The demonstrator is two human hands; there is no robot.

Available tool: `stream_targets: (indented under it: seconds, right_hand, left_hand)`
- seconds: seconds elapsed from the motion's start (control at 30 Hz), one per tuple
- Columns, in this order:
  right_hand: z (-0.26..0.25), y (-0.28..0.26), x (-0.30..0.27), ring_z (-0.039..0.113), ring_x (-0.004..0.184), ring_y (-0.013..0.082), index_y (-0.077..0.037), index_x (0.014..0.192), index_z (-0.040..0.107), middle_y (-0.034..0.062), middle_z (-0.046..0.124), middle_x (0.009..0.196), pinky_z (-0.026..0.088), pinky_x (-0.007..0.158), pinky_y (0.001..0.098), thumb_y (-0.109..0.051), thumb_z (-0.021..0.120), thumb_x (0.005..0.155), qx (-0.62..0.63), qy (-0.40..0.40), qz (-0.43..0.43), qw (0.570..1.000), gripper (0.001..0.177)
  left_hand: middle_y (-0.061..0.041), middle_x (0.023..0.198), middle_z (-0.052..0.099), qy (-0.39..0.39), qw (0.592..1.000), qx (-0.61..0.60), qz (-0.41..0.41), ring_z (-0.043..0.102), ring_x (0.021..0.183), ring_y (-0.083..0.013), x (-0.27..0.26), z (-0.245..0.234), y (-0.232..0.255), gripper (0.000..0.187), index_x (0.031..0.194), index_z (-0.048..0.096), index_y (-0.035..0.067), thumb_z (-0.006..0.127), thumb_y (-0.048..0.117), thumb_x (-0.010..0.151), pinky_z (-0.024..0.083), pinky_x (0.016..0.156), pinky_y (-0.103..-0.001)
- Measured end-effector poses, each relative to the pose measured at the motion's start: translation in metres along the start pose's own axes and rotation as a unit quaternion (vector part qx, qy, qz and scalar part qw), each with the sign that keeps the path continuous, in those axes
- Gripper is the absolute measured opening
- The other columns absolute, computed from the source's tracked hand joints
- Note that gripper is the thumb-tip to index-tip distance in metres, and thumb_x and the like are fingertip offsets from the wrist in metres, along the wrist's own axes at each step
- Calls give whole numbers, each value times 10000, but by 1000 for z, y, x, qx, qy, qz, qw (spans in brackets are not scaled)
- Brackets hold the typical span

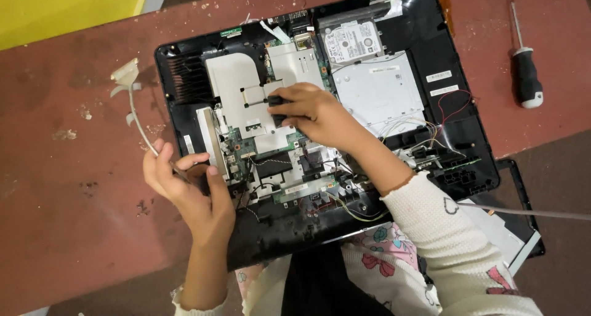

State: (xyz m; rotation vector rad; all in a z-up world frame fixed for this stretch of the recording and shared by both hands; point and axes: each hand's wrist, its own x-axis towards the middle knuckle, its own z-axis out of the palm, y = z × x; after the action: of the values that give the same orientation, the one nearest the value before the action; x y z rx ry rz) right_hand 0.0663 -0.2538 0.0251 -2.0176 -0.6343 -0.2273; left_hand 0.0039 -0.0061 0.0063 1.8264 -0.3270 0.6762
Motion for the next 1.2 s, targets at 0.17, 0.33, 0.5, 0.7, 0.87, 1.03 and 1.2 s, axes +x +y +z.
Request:
stream_targets:
  seconds: [0.17,0.33,0.5,0.7,0.87,1.03,1.2]
  right_hand:
    - [3,6,-3,615,1132,366,-60,1073,752,205,685,1155,398,1067,469,-40,725,860,0,4,5,1000,215]
    - [2,9,-5,607,1149,356,-54,1082,746,201,679,1174,377,1082,465,-24,702,873,-21,-3,12,1000,216]
    - [6,10,-5,609,1135,366,-67,1074,747,189,679,1178,371,1079,487,-67,724,863,-25,-9,17,1000,212]
    - [8,15,-9,608,1145,359,-84,1076,750,184,679,1185,369,1085,478,-75,723,861,-42,-7,25,999,217]
    - [15,18,-8,596,1162,380,-53,1160,704,198,655,1220,365,1088,498,-91,720,868,-76,-21,7,997,295]
    - [15,19,-11,576,1197,374,-62,1256,655,182,633,1262,341,1105,510,-121,702,885,-95,-24,9,995,379]
    - [17,10,-10,534,1244,407,-24,1375,526,217,576,1321,343,1100,540,-133,693,884,-152,-29,-23,988,530]
  left_hand:
    - [-242,1464,178,-6,1000,3,-7,604,945,-326,-1,-1,1,572,1418,253,-104,523,-81,915,539,698,-340]
    - [-244,1454,180,-18,1000,12,-5,607,967,-320,0,0,1,569,1418,243,-106,508,-88,915,539,708,-350]
    - [-236,1458,198,-19,1000,14,-12,611,957,-321,1,2,1,585,1428,260,-109,518,-110,903,541,735,-354]
    - [-236,1463,182,-35,999,11,-28,608,968,-345,2,2,3,624,1440,253,-102,529,-125,880,543,740,-367]
    - [-286,1416,221,-82,994,37,-56,590,951,-393,12,5,20,598,1410,284,-97,532,-97,865,528,749,-444]
    - [-274,1278,479,-187,948,252,-61,552,1056,-498,22,10,35,533,1234,521,-64,691,36,739,426,838,-609]
    - [-267,1520,184,-188,900,389,-60,408,1314,-436,18,13,53,723,1368,458,57,771,227,739,325,998,-561]
